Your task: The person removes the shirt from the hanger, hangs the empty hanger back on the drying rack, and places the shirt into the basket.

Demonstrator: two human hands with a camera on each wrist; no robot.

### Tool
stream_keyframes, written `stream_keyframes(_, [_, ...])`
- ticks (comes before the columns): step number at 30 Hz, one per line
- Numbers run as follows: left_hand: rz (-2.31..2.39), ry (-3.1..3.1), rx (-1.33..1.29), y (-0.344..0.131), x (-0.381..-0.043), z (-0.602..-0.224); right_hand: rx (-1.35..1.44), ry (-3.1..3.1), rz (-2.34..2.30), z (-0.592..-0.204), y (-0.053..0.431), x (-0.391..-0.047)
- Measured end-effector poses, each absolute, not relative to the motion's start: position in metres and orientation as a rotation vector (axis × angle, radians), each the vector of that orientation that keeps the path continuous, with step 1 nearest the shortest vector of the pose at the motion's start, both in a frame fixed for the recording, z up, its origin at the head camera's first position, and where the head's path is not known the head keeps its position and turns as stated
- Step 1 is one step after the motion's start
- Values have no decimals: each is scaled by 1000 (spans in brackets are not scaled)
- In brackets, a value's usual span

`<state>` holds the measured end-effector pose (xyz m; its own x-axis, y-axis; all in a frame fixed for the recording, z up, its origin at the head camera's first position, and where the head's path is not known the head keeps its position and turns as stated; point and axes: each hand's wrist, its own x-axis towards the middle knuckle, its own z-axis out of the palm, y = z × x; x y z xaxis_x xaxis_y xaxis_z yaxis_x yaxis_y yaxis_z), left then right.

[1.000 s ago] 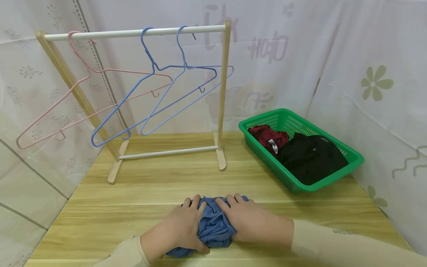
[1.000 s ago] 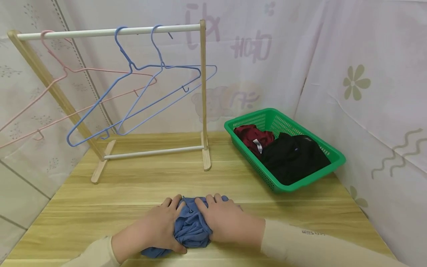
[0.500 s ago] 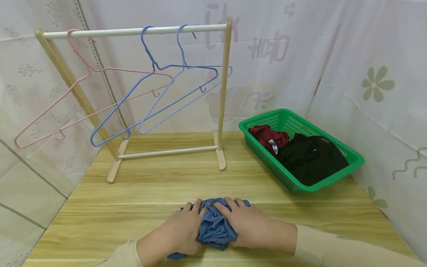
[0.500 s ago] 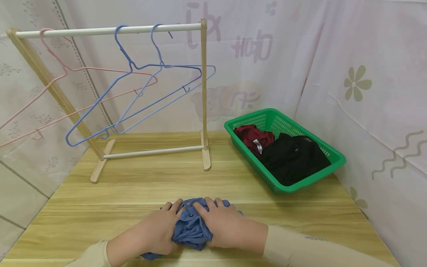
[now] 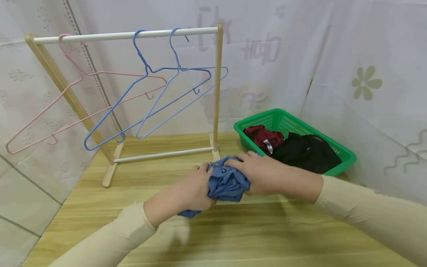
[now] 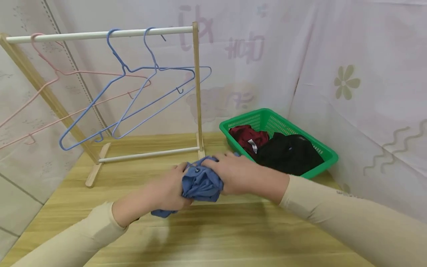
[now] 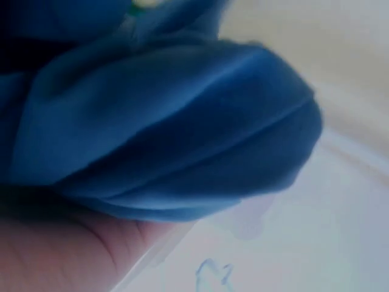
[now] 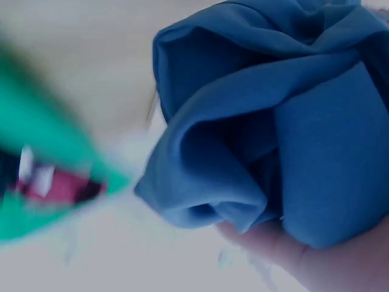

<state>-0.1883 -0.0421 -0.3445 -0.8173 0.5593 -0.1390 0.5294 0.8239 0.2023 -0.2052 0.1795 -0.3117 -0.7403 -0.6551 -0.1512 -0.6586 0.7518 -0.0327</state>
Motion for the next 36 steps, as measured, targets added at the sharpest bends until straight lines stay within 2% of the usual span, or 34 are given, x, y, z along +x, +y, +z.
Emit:
stream_keyframes(4, [225, 2929, 790, -13, -218, -313, -1136, 2867, 161, -269, 205, -237])
stream_keyframes(8, [232, 3017, 707, 22, -246, -298, -1185, 2891, 216, -240, 233, -270])
stream_keyframes(14, [408, 3065, 604, 70, -287, -296, -1193, 2896, 409, -213, 267, -317])
stream_keyframes(22, [609, 3020, 418, 137, -329, -307, -1012, 2802, 674, -190, 293, -368])
stream_keyframes(27, [445, 3014, 391, 164, -339, -328, -919, 2724, 777, -213, 298, -396])
stream_keyframes(32, [57, 3020, 286, 175, -332, -344, -924, 2788, 863, -268, 314, -416])
stream_keyframes(36, [-73, 2960, 276, 181, -322, -354, -879, 2815, 812, -314, 328, -422])
